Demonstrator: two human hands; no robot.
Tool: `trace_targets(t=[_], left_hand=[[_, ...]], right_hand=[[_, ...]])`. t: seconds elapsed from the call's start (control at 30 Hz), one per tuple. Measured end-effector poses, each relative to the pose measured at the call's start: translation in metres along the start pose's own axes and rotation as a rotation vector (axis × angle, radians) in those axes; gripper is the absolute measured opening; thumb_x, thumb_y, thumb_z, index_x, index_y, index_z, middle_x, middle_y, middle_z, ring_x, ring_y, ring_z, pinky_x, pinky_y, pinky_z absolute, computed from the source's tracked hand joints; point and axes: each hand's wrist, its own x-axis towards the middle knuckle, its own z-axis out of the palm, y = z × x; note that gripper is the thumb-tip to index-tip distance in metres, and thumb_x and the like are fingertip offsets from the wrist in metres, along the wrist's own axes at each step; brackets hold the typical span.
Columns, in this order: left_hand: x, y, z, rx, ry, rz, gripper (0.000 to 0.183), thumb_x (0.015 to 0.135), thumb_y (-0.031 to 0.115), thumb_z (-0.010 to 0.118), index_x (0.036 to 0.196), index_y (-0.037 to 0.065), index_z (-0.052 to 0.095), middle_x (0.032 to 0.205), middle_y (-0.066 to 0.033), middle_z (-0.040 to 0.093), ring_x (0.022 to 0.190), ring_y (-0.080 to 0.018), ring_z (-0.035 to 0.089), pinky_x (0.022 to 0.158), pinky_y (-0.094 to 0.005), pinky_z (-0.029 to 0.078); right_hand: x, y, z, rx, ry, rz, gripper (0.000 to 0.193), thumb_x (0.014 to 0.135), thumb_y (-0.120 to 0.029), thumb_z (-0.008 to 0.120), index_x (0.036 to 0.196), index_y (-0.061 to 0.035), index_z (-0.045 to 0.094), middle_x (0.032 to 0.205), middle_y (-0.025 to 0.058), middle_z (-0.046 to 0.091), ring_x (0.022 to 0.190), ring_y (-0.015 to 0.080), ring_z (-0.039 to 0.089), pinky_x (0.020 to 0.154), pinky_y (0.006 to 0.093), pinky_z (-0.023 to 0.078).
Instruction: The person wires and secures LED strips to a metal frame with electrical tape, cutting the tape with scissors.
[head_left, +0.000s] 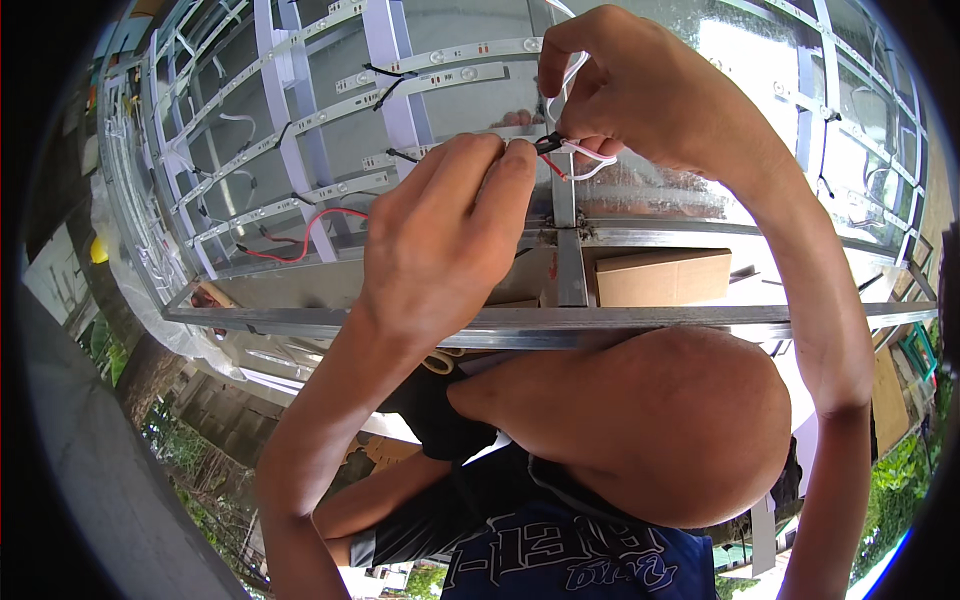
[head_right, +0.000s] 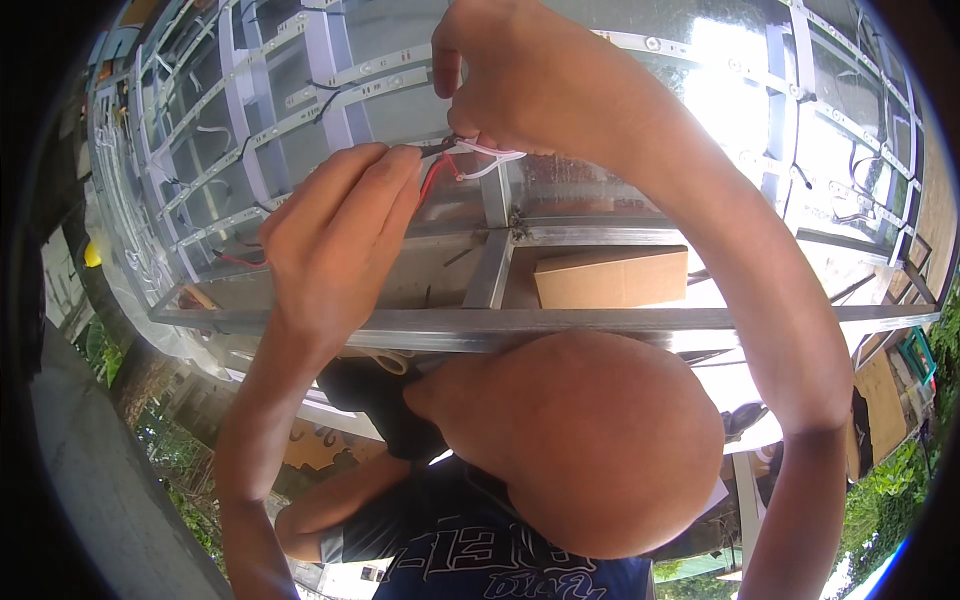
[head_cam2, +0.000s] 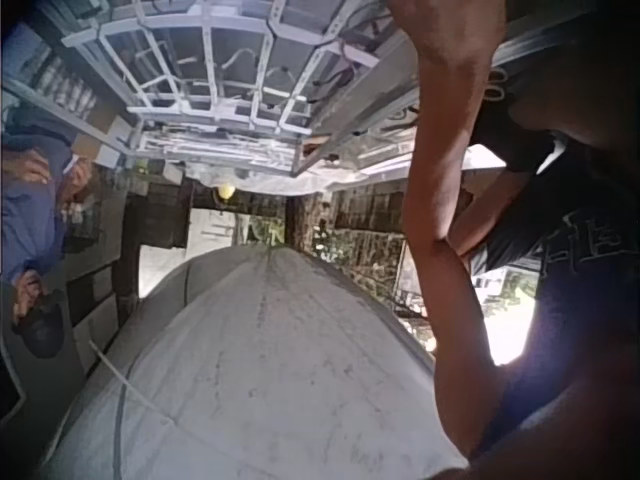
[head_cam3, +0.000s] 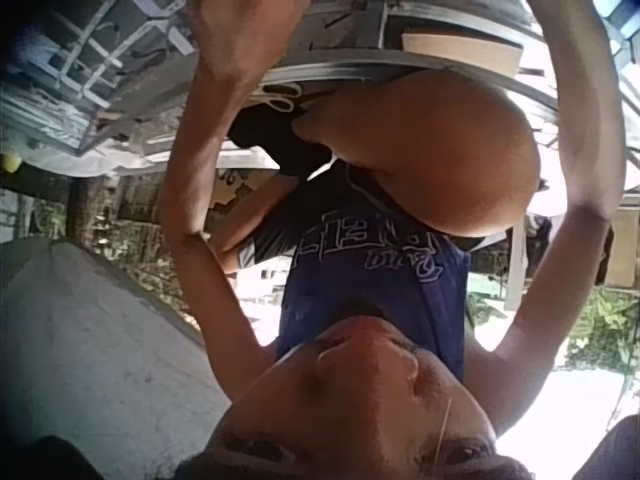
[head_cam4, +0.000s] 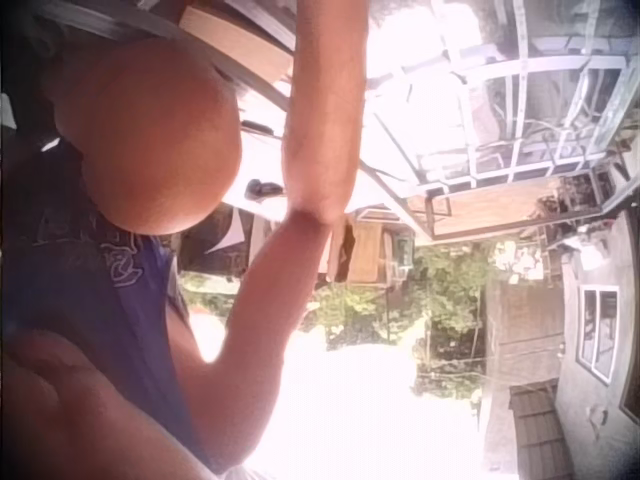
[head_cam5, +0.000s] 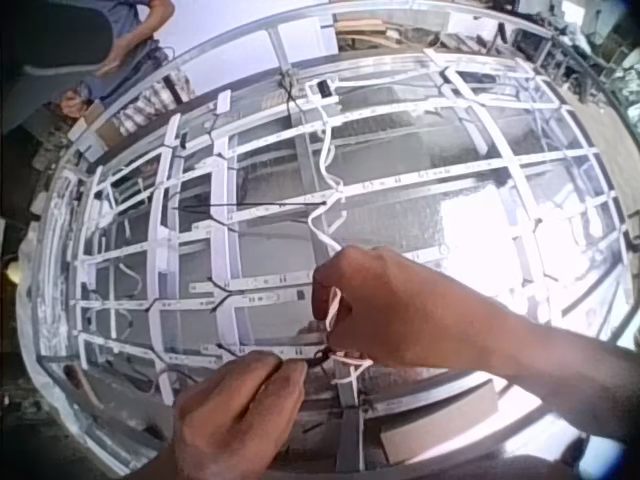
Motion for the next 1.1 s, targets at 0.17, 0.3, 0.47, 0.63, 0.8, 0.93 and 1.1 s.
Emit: trace_targets(t=[0.17, 0.3, 0.47, 0.63, 0.8, 0.93, 1.1], left_hand=[[0.004, 0.002, 0.002, 0.0, 0.086, 0.03, 0.025, 0.079, -0.004, 0.074, 0.104, -0.003, 0.071, 0.087, -0.0101, 0.065, 0.073, -0.023, 0.069, 0.059, -0.0322, 0.056], [0.007, 0.016, -0.008, -0.048, -0.025, -0.156, 0.034, 0.083, 0.0, 0.077, 0.116, -0.003, 0.069, 0.079, -0.0087, 0.068, 0.074, -0.0213, 0.07, 0.06, -0.03, 0.058], [0.018, 0.024, -0.018, -0.74, -0.011, -0.98, 0.041, 0.091, 0.024, 0.077, 0.12, 0.0, 0.06, 0.086, -0.0093, 0.071, 0.081, -0.0209, 0.072, 0.069, -0.0317, 0.059], [0.026, 0.011, -0.014, -1.248, -0.335, -1.518, 0.04, 0.094, 0.03, 0.074, 0.118, 0.003, 0.055, 0.102, -0.0139, 0.071, 0.087, -0.0241, 0.073, 0.077, -0.0338, 0.06], [0.025, 0.011, -0.004, -1.29, -0.283, -1.44, 0.035, 0.092, 0.013, 0.077, 0.117, 0.002, 0.055, 0.102, -0.0121, 0.071, 0.091, -0.0206, 0.072, 0.078, -0.0334, 0.06], [0.021, 0.015, -0.003, -1.262, -0.324, -1.37, 0.035, 0.091, 0.006, 0.077, 0.118, 0.003, 0.054, 0.1, -0.0105, 0.072, 0.094, -0.0169, 0.07, 0.078, -0.0321, 0.06], [0.016, 0.014, 0.003, -1.115, -0.367, -1.254, 0.038, 0.089, 0.003, 0.078, 0.119, 0.003, 0.054, 0.094, -0.0101, 0.074, 0.094, -0.0151, 0.07, 0.077, -0.0289, 0.058]], right_hand=[[0.015, 0.014, 0.016, 0.107, 0.046, 0.123, 0.016, 0.079, -0.002, 0.07, 0.093, 0.0057, 0.067, 0.079, 0.0143, 0.071, 0.071, 0.0192, 0.071, 0.066, 0.0317, 0.055], [0.013, 0.031, 0.025, 0.083, 0.141, 0.018, 0.016, 0.078, 0.0, 0.067, 0.093, 0.006, 0.066, 0.074, 0.0137, 0.071, 0.067, 0.0185, 0.07, 0.061, 0.0308, 0.053], [0.015, 0.035, 0.03, 0.007, 0.135, -0.012, 0.017, 0.079, 0.001, 0.066, 0.095, 0.0061, 0.065, 0.074, 0.0153, 0.071, 0.068, 0.0195, 0.071, 0.062, 0.0314, 0.054], [0.012, 0.038, 0.03, 0.018, 0.097, -0.018, 0.018, 0.08, 0.0, 0.065, 0.098, 0.0057, 0.065, 0.075, 0.0159, 0.071, 0.071, 0.0193, 0.071, 0.063, 0.0316, 0.054], [0.008, 0.035, 0.024, 0.063, 0.06, -0.009, 0.02, 0.08, -0.002, 0.067, 0.099, 0.0044, 0.066, 0.077, 0.0138, 0.07, 0.073, 0.0189, 0.07, 0.066, 0.0312, 0.052], [0.009, 0.042, 0.026, 0.089, 0.008, -0.062, 0.021, 0.079, -0.004, 0.07, 0.098, 0.0035, 0.065, 0.078, 0.0131, 0.071, 0.076, 0.0196, 0.07, 0.069, 0.0315, 0.051], [0.012, 0.031, 0.013, 0.147, -0.112, 0.04, 0.022, 0.078, -0.004, 0.074, 0.097, 0.0032, 0.066, 0.081, 0.0141, 0.073, 0.08, 0.0188, 0.071, 0.072, 0.0308, 0.052]])
